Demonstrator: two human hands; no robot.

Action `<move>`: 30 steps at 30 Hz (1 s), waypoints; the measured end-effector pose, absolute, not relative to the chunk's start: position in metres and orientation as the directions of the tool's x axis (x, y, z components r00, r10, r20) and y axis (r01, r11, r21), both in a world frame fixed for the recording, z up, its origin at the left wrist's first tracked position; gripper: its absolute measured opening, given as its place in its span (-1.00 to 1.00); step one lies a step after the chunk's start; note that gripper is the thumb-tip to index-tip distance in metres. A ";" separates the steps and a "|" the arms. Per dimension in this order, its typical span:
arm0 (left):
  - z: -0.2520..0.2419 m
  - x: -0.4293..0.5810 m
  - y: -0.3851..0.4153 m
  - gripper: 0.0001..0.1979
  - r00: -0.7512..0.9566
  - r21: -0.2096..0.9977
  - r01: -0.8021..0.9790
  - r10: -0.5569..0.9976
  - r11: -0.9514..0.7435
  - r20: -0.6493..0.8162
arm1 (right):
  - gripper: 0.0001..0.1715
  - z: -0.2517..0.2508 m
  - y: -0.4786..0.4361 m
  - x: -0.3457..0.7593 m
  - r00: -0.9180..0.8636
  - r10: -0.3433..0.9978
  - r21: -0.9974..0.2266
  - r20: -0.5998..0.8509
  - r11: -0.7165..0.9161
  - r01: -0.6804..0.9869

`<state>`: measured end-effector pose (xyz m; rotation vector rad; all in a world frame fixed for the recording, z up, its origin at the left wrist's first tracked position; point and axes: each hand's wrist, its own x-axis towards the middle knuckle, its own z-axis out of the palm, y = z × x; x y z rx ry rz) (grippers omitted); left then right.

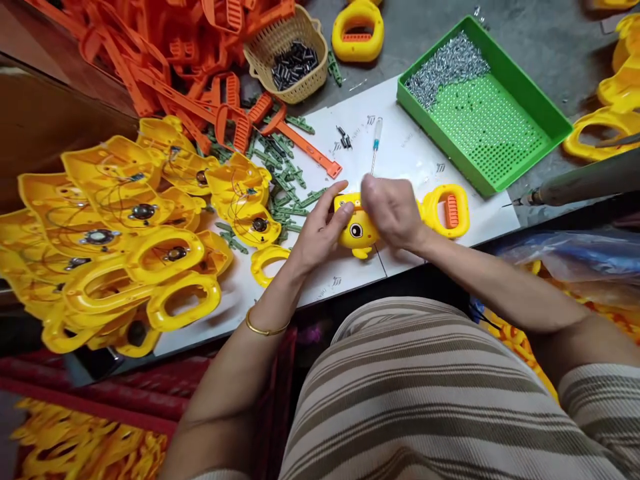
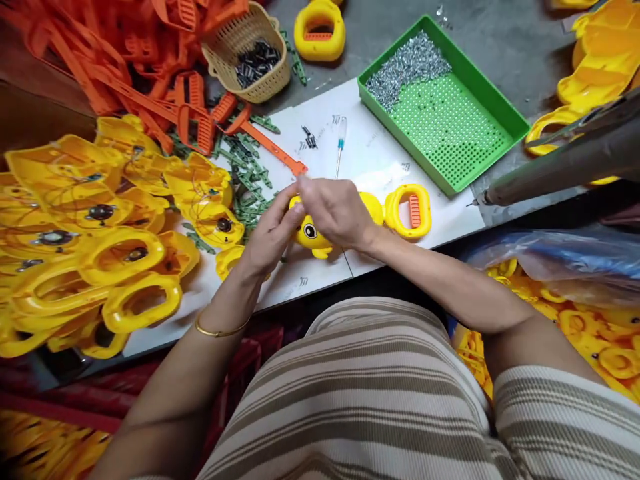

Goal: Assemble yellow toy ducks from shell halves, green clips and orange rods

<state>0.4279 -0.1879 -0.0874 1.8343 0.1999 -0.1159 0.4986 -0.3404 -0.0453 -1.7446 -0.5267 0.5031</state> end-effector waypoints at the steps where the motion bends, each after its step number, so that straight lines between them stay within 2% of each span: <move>1: -0.088 0.428 -0.188 -0.36 0.981 0.940 0.194 0.072 -0.280 -0.182 | -0.42 -0.052 -0.338 0.497 0.832 0.555 -0.976 0.015 -0.174 0.133; 3: -0.089 0.430 -0.188 -0.34 0.981 0.929 0.195 0.071 -0.313 -0.182 | -0.36 -0.059 -0.335 0.497 0.876 0.459 -0.974 0.149 -0.082 0.209; 7: -0.083 0.442 -0.181 -0.33 0.960 0.932 0.281 0.088 -0.227 -0.267 | -0.33 -0.037 -0.349 0.513 0.909 0.390 -0.988 0.146 0.011 0.154; 9: -0.072 0.451 -0.175 -0.38 0.944 0.930 0.329 0.026 -0.163 -0.329 | -0.51 -0.023 -0.368 0.524 0.890 0.424 -0.976 0.170 -0.052 0.211; 10: -0.065 0.457 -0.173 -0.43 0.938 0.929 0.340 -0.018 -0.146 -0.346 | -0.57 -0.019 -0.377 0.529 0.862 0.485 -0.959 0.146 -0.146 0.244; 11: -0.057 0.463 -0.171 -0.49 0.933 0.929 0.344 -0.063 -0.138 -0.355 | -0.56 -0.018 -0.386 0.533 0.821 0.567 -0.943 0.063 -0.236 0.236; 13: -0.041 0.477 -0.170 -0.61 0.930 0.933 0.328 -0.125 -0.147 -0.347 | -0.44 -0.026 -0.399 0.536 0.656 0.730 -0.925 -0.193 -0.359 0.126; 15: -0.028 0.491 -0.172 -0.73 0.923 0.930 0.326 -0.154 -0.168 -0.352 | -0.35 -0.040 -0.404 0.530 0.413 0.829 -0.924 -0.378 -0.365 -0.114; 17: -0.021 0.503 -0.174 -0.78 0.918 0.921 0.362 -0.117 -0.144 -0.379 | -0.35 -0.053 -0.404 0.519 0.276 0.868 -0.861 -0.413 -0.273 -0.429; 19: -0.020 0.506 -0.175 -0.68 0.915 0.915 0.402 -0.005 -0.032 -0.402 | -0.37 -0.063 -0.403 0.508 0.316 0.850 -0.722 -0.421 -0.103 -0.684; 20: -0.021 0.504 -0.176 -0.59 0.911 0.913 0.405 0.059 0.045 -0.407 | -0.37 -0.067 -0.402 0.503 0.369 0.826 -0.654 -0.427 -0.001 -0.757; 22: -0.027 0.492 -0.181 -0.41 0.896 0.906 0.383 0.165 0.181 -0.412 | -0.36 -0.072 -0.400 0.498 0.482 0.769 -0.565 -0.421 0.193 -0.802; 24: -0.034 0.470 -0.191 -0.35 0.878 0.896 0.370 0.223 0.244 -0.424 | -0.33 -0.075 -0.398 0.497 0.555 0.734 -0.541 -0.392 0.305 -0.784; 27: -0.042 0.432 -0.214 -0.40 0.879 0.891 0.397 0.190 0.220 -0.438 | -0.29 -0.078 -0.395 0.499 0.564 0.720 -0.551 -0.404 0.301 -0.779; 30: -0.041 0.408 -0.239 -0.34 0.920 0.937 0.327 0.183 0.126 -0.346 | -0.30 -0.083 -0.390 0.496 0.573 0.700 -0.585 -0.426 0.270 -0.765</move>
